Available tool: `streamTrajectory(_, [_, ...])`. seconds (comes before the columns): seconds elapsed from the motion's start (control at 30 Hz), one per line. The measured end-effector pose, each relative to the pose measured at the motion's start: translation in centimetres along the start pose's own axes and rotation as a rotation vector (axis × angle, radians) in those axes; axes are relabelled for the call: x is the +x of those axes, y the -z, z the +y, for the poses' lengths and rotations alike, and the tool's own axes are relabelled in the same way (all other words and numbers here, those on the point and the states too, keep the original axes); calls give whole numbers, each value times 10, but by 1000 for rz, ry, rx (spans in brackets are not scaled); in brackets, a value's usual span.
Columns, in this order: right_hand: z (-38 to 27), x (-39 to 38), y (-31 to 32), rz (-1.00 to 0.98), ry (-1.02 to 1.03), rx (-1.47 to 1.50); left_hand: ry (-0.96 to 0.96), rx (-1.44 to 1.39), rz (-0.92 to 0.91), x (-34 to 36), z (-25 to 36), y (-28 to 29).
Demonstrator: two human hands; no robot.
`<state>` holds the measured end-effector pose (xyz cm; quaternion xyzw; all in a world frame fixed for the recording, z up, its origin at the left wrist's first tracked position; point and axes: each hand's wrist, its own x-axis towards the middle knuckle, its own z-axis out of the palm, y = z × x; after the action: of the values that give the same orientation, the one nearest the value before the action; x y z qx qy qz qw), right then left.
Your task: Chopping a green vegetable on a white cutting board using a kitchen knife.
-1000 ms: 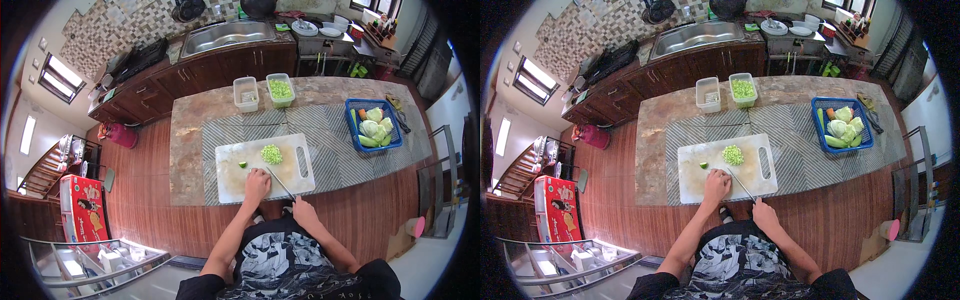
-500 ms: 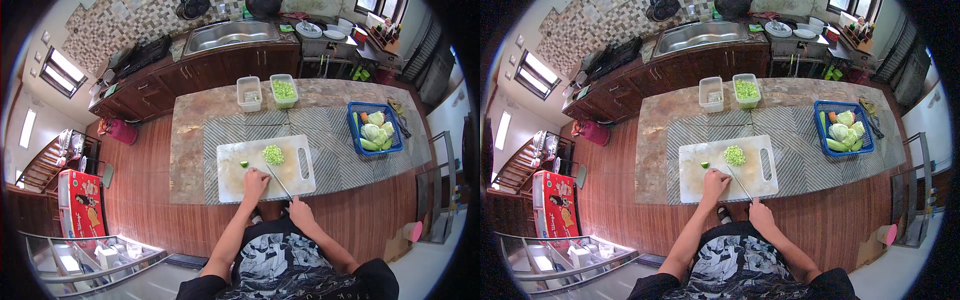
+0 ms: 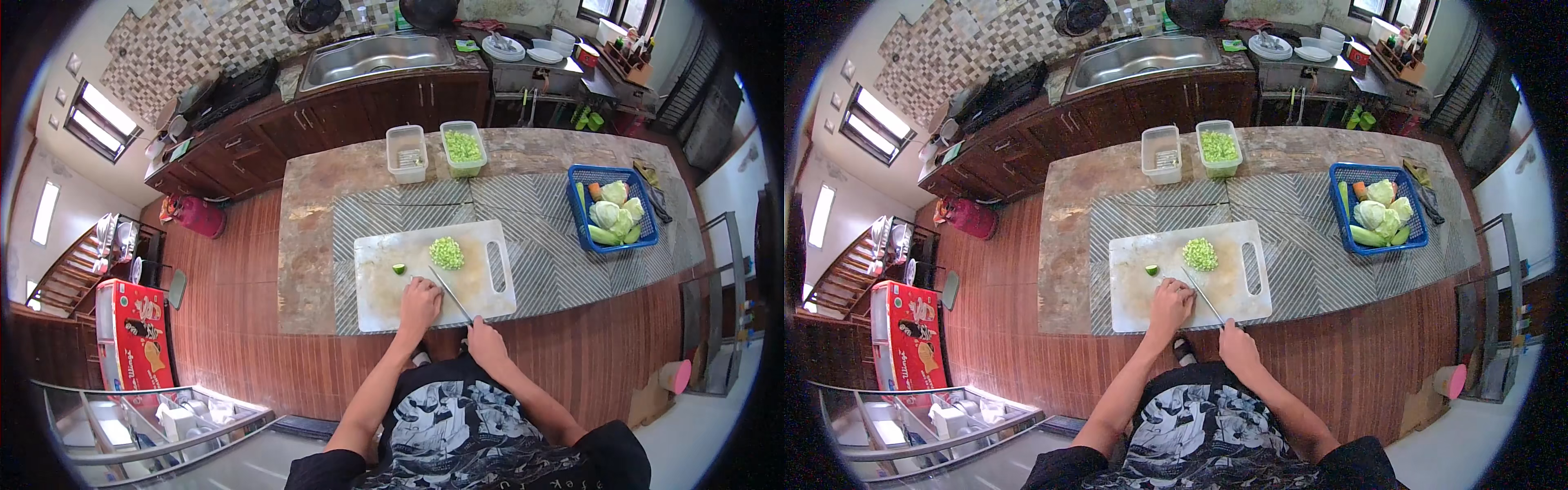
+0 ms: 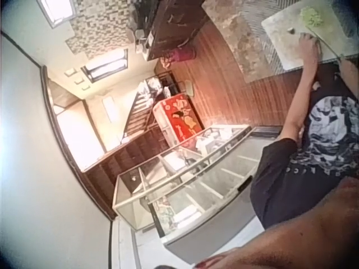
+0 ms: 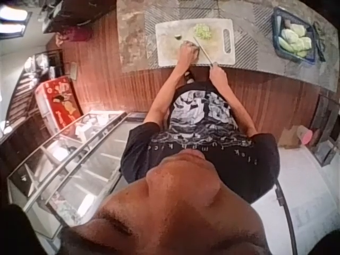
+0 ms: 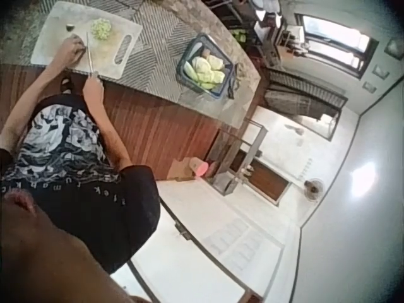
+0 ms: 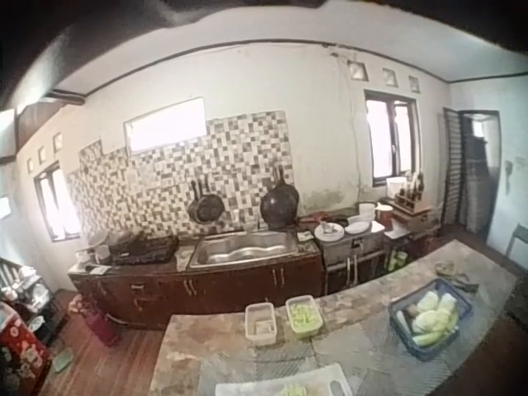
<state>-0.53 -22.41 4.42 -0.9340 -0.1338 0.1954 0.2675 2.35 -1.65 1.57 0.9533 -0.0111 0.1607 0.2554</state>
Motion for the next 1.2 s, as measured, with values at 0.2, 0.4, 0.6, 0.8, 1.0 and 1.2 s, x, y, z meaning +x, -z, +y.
streamTrajectory(0.2, [-8,16,-1,52,30,-8,30,-54,32,2,-1,1])
streamTrajectory(0.4, [-7,-3,8,25,23,-23,213,-235,23,6,-9,-2])
streamTrajectory(0.6, [-5,-3,4,7,44,-94,224,-223,-29,8,-16,-8])
streamTrajectory(0.8, [-5,15,1,42,37,-54,124,-194,27,2,-6,-9])
streamTrajectory(1.0, [-7,6,10,74,43,20,136,-212,108,-3,-10,-10])
streamTrajectory(1.2, [-2,-1,6,-11,34,-68,164,-213,120,-2,-9,-10])
